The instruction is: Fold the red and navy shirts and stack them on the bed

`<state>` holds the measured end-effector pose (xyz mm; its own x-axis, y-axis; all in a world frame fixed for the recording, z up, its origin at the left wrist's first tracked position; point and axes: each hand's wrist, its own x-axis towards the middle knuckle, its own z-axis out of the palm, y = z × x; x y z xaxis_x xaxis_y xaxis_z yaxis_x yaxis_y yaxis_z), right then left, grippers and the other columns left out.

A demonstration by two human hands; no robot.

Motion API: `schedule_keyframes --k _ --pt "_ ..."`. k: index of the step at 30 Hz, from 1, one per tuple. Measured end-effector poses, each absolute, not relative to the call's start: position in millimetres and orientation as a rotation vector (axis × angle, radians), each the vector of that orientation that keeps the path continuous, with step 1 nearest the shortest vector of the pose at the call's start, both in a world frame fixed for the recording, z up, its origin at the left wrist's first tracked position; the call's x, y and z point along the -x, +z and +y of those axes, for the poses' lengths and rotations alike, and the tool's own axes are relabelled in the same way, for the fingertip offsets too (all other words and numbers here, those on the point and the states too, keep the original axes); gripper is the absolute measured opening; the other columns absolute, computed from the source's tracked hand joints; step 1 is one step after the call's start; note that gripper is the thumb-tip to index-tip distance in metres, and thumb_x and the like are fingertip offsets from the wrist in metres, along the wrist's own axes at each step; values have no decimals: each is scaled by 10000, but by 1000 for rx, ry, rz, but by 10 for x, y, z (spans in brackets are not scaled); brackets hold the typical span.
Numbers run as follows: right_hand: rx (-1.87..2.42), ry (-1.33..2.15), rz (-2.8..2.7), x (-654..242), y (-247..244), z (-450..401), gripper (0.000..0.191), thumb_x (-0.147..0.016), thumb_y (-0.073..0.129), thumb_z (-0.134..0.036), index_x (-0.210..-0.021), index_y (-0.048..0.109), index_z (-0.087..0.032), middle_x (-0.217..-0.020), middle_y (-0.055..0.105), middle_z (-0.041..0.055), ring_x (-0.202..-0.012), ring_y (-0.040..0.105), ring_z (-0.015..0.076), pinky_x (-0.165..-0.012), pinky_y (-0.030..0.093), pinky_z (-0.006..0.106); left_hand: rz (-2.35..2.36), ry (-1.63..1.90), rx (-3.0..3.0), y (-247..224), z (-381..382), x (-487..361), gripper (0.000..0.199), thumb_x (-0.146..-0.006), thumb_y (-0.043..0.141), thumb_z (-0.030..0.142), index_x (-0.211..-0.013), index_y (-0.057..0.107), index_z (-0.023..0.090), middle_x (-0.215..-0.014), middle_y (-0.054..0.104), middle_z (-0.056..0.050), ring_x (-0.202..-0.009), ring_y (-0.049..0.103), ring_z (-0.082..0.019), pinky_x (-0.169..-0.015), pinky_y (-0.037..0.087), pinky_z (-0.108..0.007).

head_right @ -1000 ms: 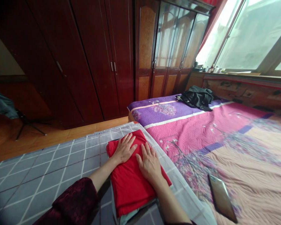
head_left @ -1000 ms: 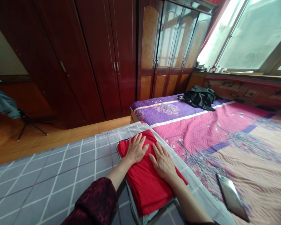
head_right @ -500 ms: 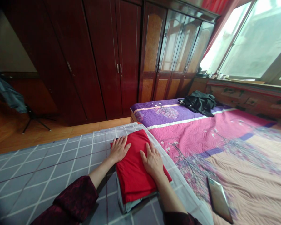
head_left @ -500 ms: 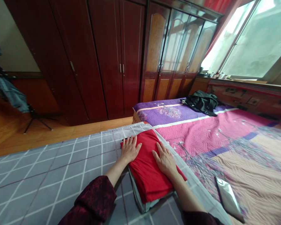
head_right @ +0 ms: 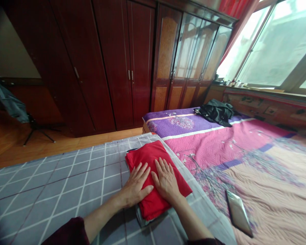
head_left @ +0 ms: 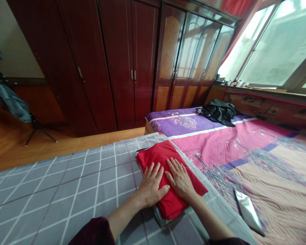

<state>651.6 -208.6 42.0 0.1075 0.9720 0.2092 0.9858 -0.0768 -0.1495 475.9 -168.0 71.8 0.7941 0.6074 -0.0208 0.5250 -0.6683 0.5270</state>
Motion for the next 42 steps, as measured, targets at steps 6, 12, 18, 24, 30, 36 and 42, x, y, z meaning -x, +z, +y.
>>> schedule_keyframes --k 6,12,18,24,30,36,42 --pt "2147 -128 -1931 -6576 352 -2244 564 -945 314 -423 -1442 341 -158 -1510 294 91 -1402 217 231 -1130 211 448 600 205 -2516 708 -1942 -4654 934 -777 540 596 -1500 101 198 -1560 9 -84 -1427 -29 -311 -1150 48 -533" --pt "2345 -192 -1747 -6888 158 -2666 618 -917 334 -491 -1423 365 -137 -1476 353 137 -1365 309 268 -1112 234 478 718 357 -2520 442 -1998 -4619 941 -747 587 585 -1493 180 180 -1559 61 -109 -1426 13 -337 -1143 72 -571" --pt "2226 -174 -1801 -6606 542 -2360 602 -927 326 -493 -1404 399 -132 -1486 332 148 -1373 289 264 -1102 255 438 750 464 -2513 407 -2043 -4657 819 -769 595 492 -1461 299 169 -1551 151 -114 -1426 57 -336 -1152 74 -559" --pt "2142 103 -2012 -6326 676 -1492 606 -924 359 -538 -1438 352 -216 -1522 279 64 -1409 185 254 -1133 128 445 764 428 -2448 417 -2038 -4621 853 -775 566 536 -1469 275 134 -1552 121 -134 -1423 28 -353 -1150 88 -563" --pt "2302 65 -1730 -6604 555 -1002 588 -957 279 -515 -1420 363 -163 -1488 342 106 -1371 274 255 -1081 227 440 706 454 -2418 337 -1980 -4594 841 -798 505 612 -1479 251 189 -1562 67 -96 -1424 -12 -341 -1146 71 -572" --pt "2410 7 -1446 -6685 428 -940 602 -950 298 -493 -1398 373 -96 -1344 497 195 -1239 461 293 -1002 322 413 667 542 -2435 318 -1947 -4583 823 -796 536 574 -1474 260 198 -1559 110 -96 -1425 22 -333 -1140 97 -574" --pt "2397 15 -1386 -6732 387 -932 596 -930 363 -477 -1382 404 -91 -1280 556 190 -1221 485 282 -994 328 364 666 506 -2449 420 -1920 -4547 743 -825 526 537 -1445 335 174 -1540 197 -120 -1419 92 -346 -1130 134 -584"
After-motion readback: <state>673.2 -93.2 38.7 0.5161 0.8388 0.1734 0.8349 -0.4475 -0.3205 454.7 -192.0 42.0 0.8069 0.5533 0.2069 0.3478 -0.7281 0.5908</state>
